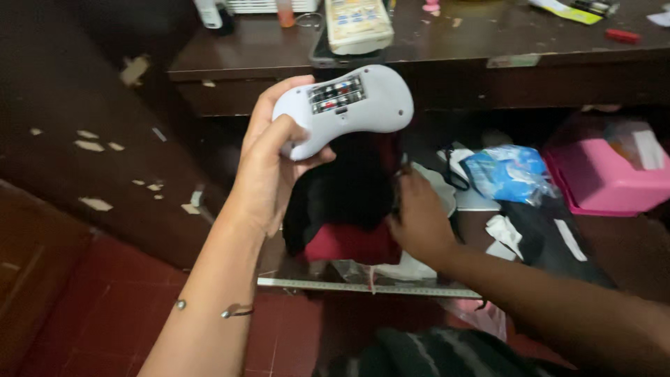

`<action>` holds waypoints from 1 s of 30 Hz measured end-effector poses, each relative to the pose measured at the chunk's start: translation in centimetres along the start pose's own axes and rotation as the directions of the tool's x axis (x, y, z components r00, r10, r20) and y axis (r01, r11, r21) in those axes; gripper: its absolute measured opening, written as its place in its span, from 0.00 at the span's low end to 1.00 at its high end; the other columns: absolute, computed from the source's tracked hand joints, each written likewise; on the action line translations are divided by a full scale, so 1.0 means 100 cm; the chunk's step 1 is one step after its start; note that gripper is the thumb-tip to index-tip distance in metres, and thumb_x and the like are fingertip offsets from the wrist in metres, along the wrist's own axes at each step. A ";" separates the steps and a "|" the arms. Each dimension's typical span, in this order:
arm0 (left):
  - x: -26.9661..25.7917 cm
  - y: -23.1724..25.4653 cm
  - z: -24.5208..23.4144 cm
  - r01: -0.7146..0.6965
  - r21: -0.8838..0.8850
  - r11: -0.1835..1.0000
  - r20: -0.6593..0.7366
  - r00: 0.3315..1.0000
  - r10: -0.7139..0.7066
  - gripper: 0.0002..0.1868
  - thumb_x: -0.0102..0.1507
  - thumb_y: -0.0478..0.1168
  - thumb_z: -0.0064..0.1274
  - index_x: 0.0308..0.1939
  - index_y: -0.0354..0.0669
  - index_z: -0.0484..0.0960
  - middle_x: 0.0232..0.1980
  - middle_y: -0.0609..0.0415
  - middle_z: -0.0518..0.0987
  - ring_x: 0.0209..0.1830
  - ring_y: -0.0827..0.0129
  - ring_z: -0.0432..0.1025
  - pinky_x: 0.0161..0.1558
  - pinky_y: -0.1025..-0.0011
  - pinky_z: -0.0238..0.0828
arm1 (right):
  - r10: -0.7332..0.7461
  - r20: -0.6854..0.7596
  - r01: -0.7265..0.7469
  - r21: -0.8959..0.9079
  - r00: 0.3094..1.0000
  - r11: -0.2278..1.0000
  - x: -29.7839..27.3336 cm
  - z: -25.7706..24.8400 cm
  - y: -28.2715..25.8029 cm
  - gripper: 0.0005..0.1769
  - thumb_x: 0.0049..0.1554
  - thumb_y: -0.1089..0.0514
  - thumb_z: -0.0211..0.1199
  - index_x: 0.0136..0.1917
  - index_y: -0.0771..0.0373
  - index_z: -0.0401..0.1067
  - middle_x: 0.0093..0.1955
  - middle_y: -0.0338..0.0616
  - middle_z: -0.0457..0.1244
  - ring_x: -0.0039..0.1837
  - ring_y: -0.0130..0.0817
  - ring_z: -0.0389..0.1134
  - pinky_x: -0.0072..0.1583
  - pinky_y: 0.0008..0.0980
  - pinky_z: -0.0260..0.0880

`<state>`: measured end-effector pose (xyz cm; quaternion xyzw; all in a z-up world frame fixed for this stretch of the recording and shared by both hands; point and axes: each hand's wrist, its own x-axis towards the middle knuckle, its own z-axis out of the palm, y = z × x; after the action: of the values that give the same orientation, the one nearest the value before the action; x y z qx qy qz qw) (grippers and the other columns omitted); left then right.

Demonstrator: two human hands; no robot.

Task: The person opens the battery compartment of a white game controller, inserts two AA batteries, and closes the compartment. They then press a button on the controller, causing a red light to illuminate, indicating it is powered on.

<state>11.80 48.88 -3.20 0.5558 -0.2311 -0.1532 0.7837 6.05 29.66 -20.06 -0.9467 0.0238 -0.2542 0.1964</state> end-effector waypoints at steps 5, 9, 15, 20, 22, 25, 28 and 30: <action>-0.020 0.013 -0.024 0.003 0.006 1.000 -0.167 0.986 -0.002 0.30 0.47 0.33 0.37 0.55 0.45 0.64 0.46 0.48 0.73 0.31 0.63 0.68 0.36 0.69 0.71 | 0.026 -0.016 -0.021 0.277 1.000 0.961 0.023 -0.017 -0.020 0.36 0.49 0.59 0.51 0.70 0.63 0.46 0.72 0.65 0.41 0.70 0.59 0.47 0.68 0.46 0.49; -0.032 0.017 -0.039 -0.066 0.001 0.998 -0.227 0.972 0.064 0.29 0.47 0.33 0.37 0.55 0.44 0.65 0.49 0.50 0.71 0.40 0.66 0.68 0.36 0.70 0.70 | -0.008 0.219 -0.034 0.189 0.976 0.981 0.033 -0.012 -0.043 0.35 0.51 0.50 0.57 0.69 0.50 0.49 0.72 0.67 0.25 0.73 0.62 0.31 0.67 0.49 0.43; -0.039 0.020 -0.044 -0.052 0.037 0.998 -0.287 0.956 0.060 0.29 0.47 0.34 0.37 0.54 0.46 0.65 0.49 0.51 0.71 0.41 0.66 0.67 0.37 0.71 0.70 | 0.059 0.394 -0.054 -0.024 0.917 0.998 0.032 -0.007 -0.038 0.38 0.49 0.47 0.55 0.70 0.46 0.45 0.73 0.60 0.17 0.75 0.58 0.21 0.66 0.49 0.47; -0.032 0.016 -0.034 -0.050 0.026 0.998 -0.239 0.970 0.054 0.29 0.46 0.33 0.37 0.54 0.46 0.65 0.48 0.48 0.71 0.34 0.66 0.68 0.36 0.71 0.70 | 0.069 0.436 -0.040 -0.075 0.897 0.996 0.033 -0.005 -0.028 0.37 0.51 0.47 0.54 0.71 0.46 0.44 0.73 0.57 0.17 0.75 0.54 0.21 0.68 0.51 0.42; -0.028 0.014 -0.027 -0.032 0.003 0.999 -0.217 0.976 0.032 0.30 0.46 0.33 0.37 0.54 0.45 0.65 0.48 0.48 0.72 0.31 0.65 0.68 0.36 0.70 0.71 | 0.050 0.435 -0.029 -0.057 0.899 0.998 0.034 -0.004 -0.024 0.37 0.51 0.48 0.54 0.71 0.46 0.43 0.73 0.58 0.16 0.75 0.55 0.21 0.68 0.51 0.41; -0.020 0.010 -0.020 -0.006 -0.039 0.999 -0.176 0.984 -0.001 0.30 0.46 0.32 0.37 0.54 0.45 0.64 0.47 0.47 0.72 0.31 0.64 0.70 0.37 0.69 0.71 | 0.020 0.426 -0.006 -0.034 0.905 0.999 0.036 -0.003 -0.017 0.37 0.51 0.49 0.54 0.71 0.47 0.44 0.73 0.59 0.17 0.74 0.57 0.21 0.69 0.50 0.37; -0.011 0.005 -0.014 -0.005 -0.031 1.000 -0.123 0.992 0.001 0.30 0.47 0.32 0.37 0.55 0.46 0.64 0.46 0.46 0.73 0.31 0.63 0.68 0.35 0.70 0.69 | 0.020 0.424 -0.007 -0.032 0.906 0.999 0.036 -0.002 -0.011 0.35 0.51 0.50 0.54 0.70 0.47 0.47 0.73 0.58 0.18 0.75 0.57 0.22 0.69 0.50 0.35; -0.006 0.002 -0.011 -0.024 -0.024 0.999 -0.086 0.996 0.022 0.29 0.48 0.33 0.37 0.55 0.45 0.65 0.47 0.49 0.72 0.36 0.65 0.68 0.37 0.69 0.70 | -0.053 0.324 0.044 0.034 0.945 0.998 0.033 -0.002 -0.007 0.34 0.50 0.52 0.55 0.69 0.48 0.51 0.74 0.60 0.22 0.74 0.58 0.27 0.70 0.49 0.37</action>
<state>11.90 50.08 -3.37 0.5493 -0.2016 -0.1230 0.8015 8.75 29.73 -18.09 -0.9732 -0.0357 -0.0999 0.2039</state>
